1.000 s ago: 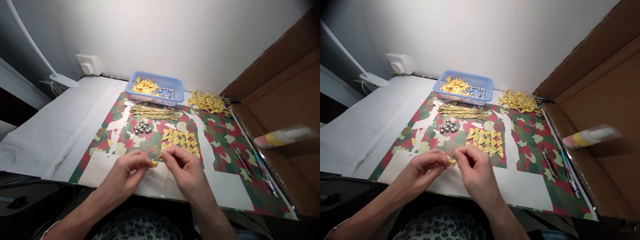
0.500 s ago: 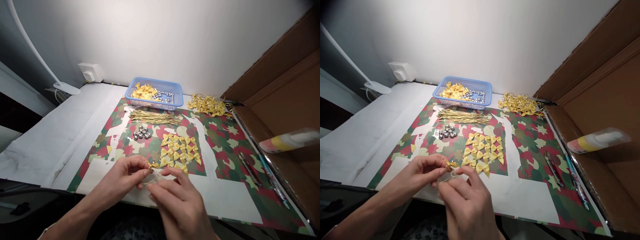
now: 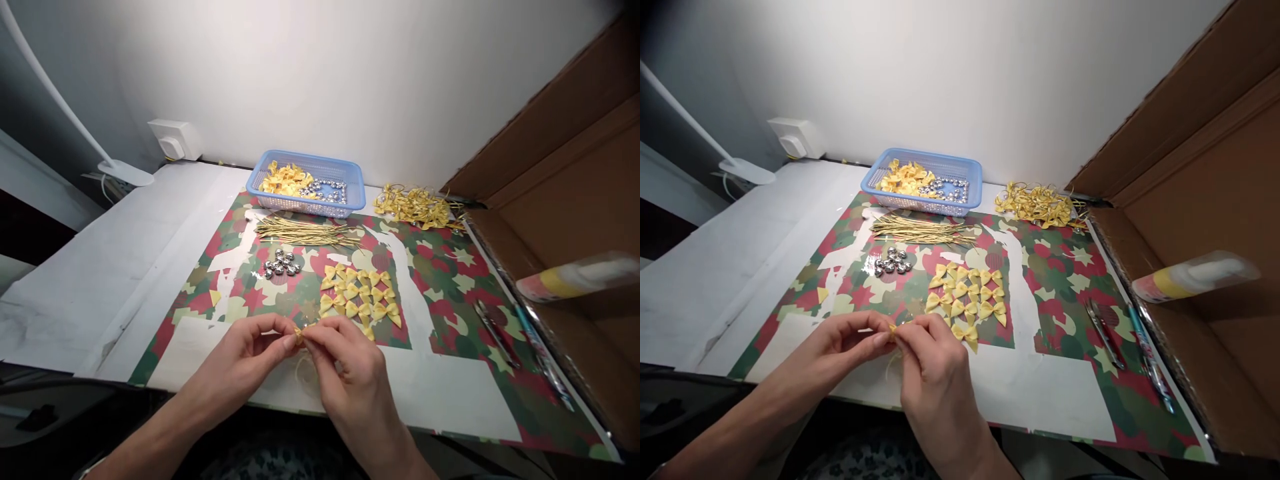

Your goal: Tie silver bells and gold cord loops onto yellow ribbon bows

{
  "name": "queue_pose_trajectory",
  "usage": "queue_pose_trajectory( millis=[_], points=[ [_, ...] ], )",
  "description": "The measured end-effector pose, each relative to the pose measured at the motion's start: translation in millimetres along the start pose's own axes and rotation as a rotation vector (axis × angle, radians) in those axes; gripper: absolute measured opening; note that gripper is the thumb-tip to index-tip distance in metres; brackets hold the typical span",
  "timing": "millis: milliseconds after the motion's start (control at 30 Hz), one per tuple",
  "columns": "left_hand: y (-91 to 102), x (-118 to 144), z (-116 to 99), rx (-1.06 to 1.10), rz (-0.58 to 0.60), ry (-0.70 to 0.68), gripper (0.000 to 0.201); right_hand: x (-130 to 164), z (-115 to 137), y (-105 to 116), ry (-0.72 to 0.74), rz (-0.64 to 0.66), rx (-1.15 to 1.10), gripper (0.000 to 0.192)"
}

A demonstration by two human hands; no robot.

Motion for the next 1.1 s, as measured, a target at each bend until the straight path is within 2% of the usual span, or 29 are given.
queue_pose_trajectory(
  millis=[167,333,500,733,900,1100],
  points=[
    [0.2,0.9,4.1,0.101,-0.017,0.031,0.033,6.4,-1.7,-9.4,0.054,-0.045,0.236,0.027],
    [-0.1,1.6,7.7,0.194,-0.039,0.065,0.034,8.4,2.6,-8.9,0.151,-0.074,0.401,0.030],
    [-0.2,0.2,13.1,0.204,-0.097,0.113,0.041,6.1,0.0,-10.9,0.154,-0.085,0.409,0.031],
    [-4.1,-0.3,7.9,0.153,-0.086,0.066,0.042,7.7,6.4,-16.8,0.150,-0.100,0.417,0.025],
    [-4.9,-0.1,8.6,0.241,-0.132,0.090,0.044,7.6,3.7,-14.0,0.159,-0.118,0.435,0.031],
    [-6.8,-2.3,12.3,0.282,-0.133,0.117,0.043,8.2,-5.9,-14.5,0.116,-0.124,0.373,0.029]
  ],
)
Point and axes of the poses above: each hand's wrist, its own x-axis away from the middle knuckle, its own y-axis out of the back of the hand, z = x × y, the point moved 5 cm from there along -x, towards the middle knuckle, and after that the axes turned 7 degrees about -y, right-handed, at the moved point
